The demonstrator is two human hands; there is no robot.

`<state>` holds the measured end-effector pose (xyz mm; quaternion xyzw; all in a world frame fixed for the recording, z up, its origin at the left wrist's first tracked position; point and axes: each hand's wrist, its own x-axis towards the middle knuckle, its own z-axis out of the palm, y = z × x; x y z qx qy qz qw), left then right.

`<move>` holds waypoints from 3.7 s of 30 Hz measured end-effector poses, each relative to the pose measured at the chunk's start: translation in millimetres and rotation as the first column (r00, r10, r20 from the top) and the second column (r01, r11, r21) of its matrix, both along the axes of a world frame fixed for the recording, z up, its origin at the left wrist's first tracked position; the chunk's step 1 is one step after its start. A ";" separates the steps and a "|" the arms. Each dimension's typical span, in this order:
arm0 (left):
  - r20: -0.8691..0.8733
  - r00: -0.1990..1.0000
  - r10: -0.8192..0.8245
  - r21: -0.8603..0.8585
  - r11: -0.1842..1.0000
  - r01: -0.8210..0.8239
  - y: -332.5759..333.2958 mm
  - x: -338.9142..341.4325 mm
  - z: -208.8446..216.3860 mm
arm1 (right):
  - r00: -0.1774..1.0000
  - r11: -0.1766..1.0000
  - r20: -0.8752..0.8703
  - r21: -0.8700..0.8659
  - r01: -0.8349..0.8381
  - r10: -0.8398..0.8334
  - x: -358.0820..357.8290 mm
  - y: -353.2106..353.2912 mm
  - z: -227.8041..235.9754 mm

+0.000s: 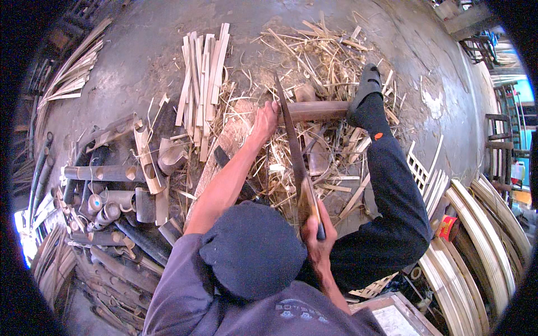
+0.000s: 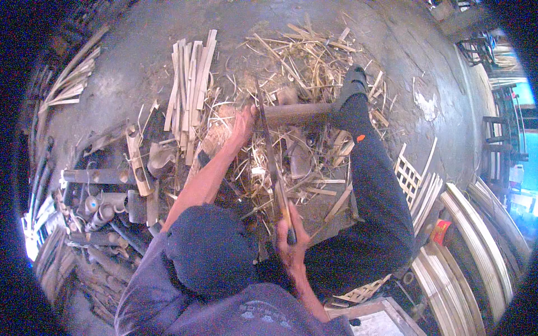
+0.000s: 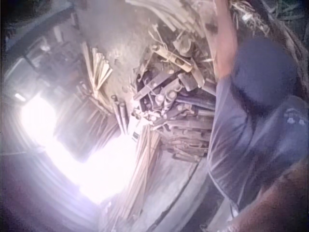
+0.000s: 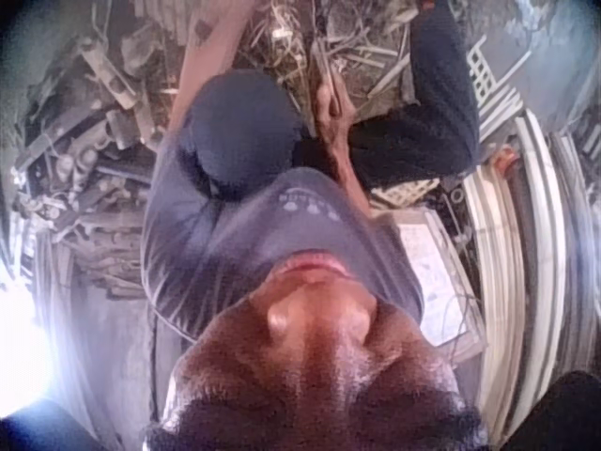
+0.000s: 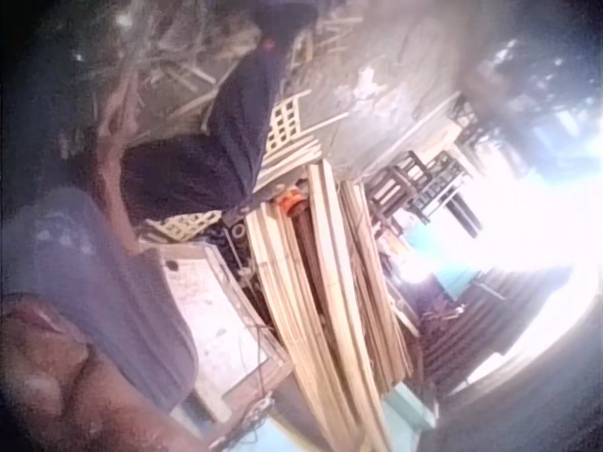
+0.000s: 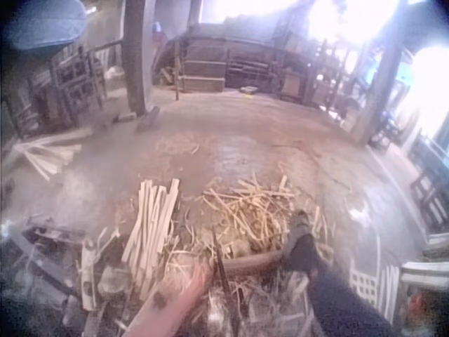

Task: The person sits on the floor and uses a knife to split bamboo strips and hollow bamboo sections into thinner pieces. They repeatedly hold the bamboo, position the blade, and push or tap to separate the material, then set the split pieces aside.

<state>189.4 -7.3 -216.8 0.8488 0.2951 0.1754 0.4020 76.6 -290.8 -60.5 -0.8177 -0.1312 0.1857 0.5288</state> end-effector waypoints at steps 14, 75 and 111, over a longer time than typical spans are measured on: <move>0.030 0.999 -0.036 0.003 0.999 0.036 8.9 3.3 -23.1 | 0.987 0.997 -0.143 0.013 0.075 -0.072 -26.6 -21.9 23.0; 0.003 0.999 0.050 -0.083 0.995 -0.049 -0.2 17.5 -3.8 | 0.964 0.998 0.259 0.010 0.064 -0.065 65.1 83.9 -27.0; -0.053 0.993 0.103 -0.064 0.992 -0.107 1.8 23.4 1.8 | 0.985 0.998 0.160 0.026 0.052 -0.056 81.1 106.8 -41.0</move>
